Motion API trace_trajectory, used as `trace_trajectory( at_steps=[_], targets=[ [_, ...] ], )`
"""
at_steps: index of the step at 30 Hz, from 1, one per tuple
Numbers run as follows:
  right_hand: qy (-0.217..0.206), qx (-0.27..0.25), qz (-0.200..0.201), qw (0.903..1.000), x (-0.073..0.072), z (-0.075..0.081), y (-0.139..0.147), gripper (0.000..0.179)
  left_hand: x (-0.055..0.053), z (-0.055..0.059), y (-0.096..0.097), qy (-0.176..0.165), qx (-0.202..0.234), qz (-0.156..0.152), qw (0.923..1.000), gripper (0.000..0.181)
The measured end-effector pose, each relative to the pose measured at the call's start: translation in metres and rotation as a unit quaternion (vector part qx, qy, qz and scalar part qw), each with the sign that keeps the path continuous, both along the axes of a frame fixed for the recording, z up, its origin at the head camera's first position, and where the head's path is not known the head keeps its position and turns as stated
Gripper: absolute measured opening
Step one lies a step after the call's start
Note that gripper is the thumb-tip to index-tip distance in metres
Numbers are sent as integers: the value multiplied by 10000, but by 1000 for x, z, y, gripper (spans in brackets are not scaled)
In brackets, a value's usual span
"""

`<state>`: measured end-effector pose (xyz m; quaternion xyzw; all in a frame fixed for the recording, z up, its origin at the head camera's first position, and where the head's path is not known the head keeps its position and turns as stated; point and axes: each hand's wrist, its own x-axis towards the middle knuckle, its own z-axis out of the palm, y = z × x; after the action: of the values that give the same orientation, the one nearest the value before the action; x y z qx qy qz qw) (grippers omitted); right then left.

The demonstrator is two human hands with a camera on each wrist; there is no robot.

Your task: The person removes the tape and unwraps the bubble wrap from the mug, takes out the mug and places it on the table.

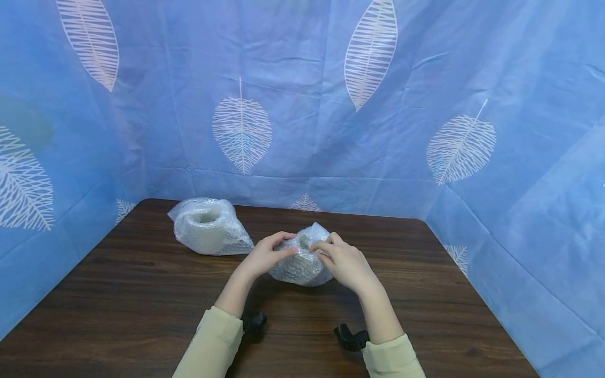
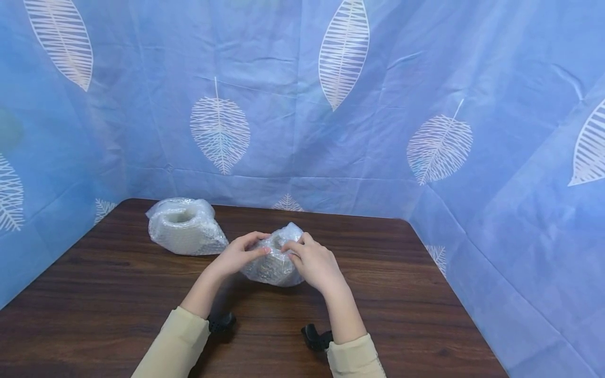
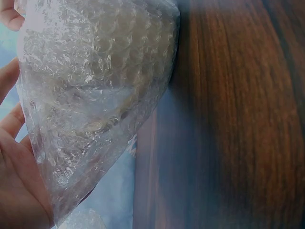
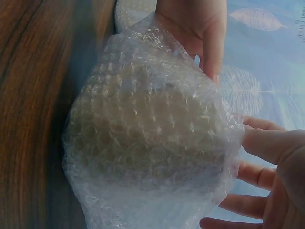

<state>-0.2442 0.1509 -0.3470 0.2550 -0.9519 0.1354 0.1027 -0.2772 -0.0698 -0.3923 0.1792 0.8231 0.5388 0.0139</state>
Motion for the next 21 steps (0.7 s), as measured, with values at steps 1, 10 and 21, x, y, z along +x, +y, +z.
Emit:
trace_trajectory(
  at_steps=[1, 10, 21],
  targets=[
    [-3, -22, -3, 10000, 1, 0, 0, 17, 0, 0, 0, 6, 0, -6, 10000, 45],
    [84, -121, -47, 9999, 7, 0, -6, 9, 1, 1, 1, 88, 19, -74, 9999, 44],
    [1009, 92, 15, 9949, 10, -7, -16, 8, 2, 2, 1, -3, -34, -8, 10000, 45]
  ],
)
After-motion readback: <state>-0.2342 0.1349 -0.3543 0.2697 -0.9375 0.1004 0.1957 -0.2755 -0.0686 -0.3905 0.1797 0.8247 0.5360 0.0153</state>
